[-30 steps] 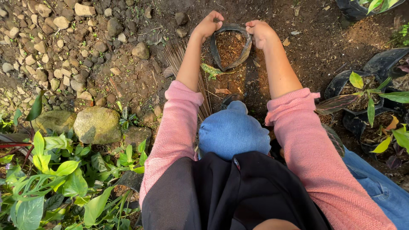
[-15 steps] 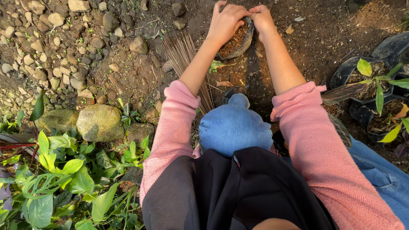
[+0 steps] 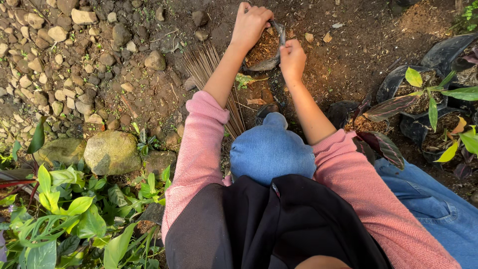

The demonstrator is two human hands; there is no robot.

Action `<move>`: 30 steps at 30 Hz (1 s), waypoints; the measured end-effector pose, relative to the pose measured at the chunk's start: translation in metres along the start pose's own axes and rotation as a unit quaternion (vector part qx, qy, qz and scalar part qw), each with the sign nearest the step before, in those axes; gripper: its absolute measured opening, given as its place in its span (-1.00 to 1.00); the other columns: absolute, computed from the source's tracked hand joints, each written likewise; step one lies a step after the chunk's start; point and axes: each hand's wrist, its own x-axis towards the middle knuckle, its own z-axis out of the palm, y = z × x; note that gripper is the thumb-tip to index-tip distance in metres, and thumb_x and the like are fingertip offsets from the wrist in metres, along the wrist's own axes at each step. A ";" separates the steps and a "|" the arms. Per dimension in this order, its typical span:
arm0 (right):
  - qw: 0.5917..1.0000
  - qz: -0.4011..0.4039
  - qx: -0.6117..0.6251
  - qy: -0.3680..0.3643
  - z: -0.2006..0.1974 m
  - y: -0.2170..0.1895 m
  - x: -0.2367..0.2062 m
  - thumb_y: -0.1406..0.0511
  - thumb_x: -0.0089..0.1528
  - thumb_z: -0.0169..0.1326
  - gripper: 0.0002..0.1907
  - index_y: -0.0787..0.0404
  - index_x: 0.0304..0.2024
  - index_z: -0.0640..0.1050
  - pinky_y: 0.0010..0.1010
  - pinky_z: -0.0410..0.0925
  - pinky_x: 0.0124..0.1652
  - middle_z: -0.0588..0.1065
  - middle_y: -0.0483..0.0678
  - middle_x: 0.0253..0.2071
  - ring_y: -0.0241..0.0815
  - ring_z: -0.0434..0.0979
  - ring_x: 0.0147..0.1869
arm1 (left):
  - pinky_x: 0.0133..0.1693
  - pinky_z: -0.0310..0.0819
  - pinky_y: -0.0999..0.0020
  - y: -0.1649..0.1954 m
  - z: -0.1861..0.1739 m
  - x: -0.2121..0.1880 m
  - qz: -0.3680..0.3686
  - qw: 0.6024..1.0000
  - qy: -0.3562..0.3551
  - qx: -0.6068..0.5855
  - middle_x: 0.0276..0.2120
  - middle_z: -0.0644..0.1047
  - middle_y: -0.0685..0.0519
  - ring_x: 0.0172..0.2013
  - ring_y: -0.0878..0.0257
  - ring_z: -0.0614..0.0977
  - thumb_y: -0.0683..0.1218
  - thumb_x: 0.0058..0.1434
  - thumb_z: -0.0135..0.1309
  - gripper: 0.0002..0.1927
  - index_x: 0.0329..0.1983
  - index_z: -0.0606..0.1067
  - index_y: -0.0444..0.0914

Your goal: The person kneels in a garden and handles small plants in black plastic bags, adjusting soil and leaves with both hands. They move between several potted plants, pressing soil and repositioning foliage, then place the pots back among others on the ground.

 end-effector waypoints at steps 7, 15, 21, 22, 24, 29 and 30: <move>0.871 0.300 0.309 -0.235 -0.030 0.007 0.021 0.30 0.37 -0.08 -0.80 0.16 -0.23 0.57 -0.47 0.27 -0.37 0.39 -0.20 -0.48 -0.32 0.25 -0.44 | 0.06 0.22 0.14 -0.014 -0.009 -0.003 0.004 0.999 -0.022 0.040 -0.41 0.59 0.18 -0.28 0.26 0.61 -0.16 0.22 0.21 -0.91 -0.33 0.61 -0.05; 0.972 -0.023 -0.018 -0.235 -0.028 -0.035 0.064 0.34 0.35 -0.01 -0.83 0.21 -0.10 0.59 -0.30 0.27 -0.07 0.49 -0.21 -0.28 -0.27 0.39 -0.16 | -0.10 0.20 0.15 -0.006 -0.015 -0.054 -0.181 0.977 -0.109 0.019 -0.34 0.61 0.08 -0.29 0.16 0.63 -0.13 0.24 0.21 -0.93 -0.21 0.60 -0.13; 0.967 -0.216 -0.097 0.096 -0.003 -0.018 0.009 0.21 0.37 0.15 -0.61 0.26 0.11 0.33 -0.07 0.29 0.12 0.40 0.11 0.02 0.09 0.38 0.16 | -0.01 0.20 0.07 0.007 -0.010 -0.051 -0.127 0.991 0.002 0.049 -0.24 0.60 0.11 -0.15 0.18 0.61 -0.05 0.09 0.26 -0.77 -0.17 0.56 -0.09; 0.967 -0.216 -0.082 0.109 -0.001 -0.014 -0.004 0.21 0.32 0.19 -0.55 0.25 0.11 0.31 -0.07 0.27 0.13 0.39 0.13 0.02 0.12 0.37 0.17 | 0.01 0.20 0.07 0.010 -0.010 -0.048 -0.112 0.993 0.003 0.047 -0.23 0.59 0.13 -0.14 0.17 0.60 -0.05 0.10 0.26 -0.77 -0.17 0.56 -0.09; 0.968 -0.210 -0.069 0.122 0.002 -0.006 -0.025 0.22 0.22 0.24 -0.47 0.24 0.09 0.28 -0.06 0.27 0.12 0.37 0.17 0.01 0.19 0.37 0.16 | 0.05 0.21 0.06 0.018 -0.010 -0.040 -0.081 0.996 0.004 0.045 -0.23 0.58 0.16 -0.10 0.16 0.59 -0.05 0.12 0.24 -0.79 -0.17 0.55 -0.09; 0.978 -0.172 -0.042 0.112 0.001 0.005 -0.030 0.28 0.20 0.18 -0.54 0.26 0.05 0.29 -0.02 0.36 -0.04 0.40 0.20 -0.03 0.24 0.49 -0.02 | 0.05 0.24 0.11 0.024 -0.010 -0.025 -0.031 0.999 -0.016 0.004 -0.28 0.55 0.15 -0.14 0.19 0.59 -0.07 0.17 0.22 -0.84 -0.19 0.53 -0.09; 0.975 -0.187 -0.039 0.118 -0.002 0.007 -0.027 0.30 0.25 0.12 -0.64 0.26 0.04 0.36 -0.03 0.37 -0.06 0.45 0.18 -0.09 0.25 0.52 -0.05 | 0.04 0.24 0.11 0.024 -0.010 -0.022 -0.024 1.000 -0.018 0.009 -0.28 0.55 0.15 -0.13 0.19 0.60 -0.08 0.17 0.22 -0.84 -0.20 0.53 -0.10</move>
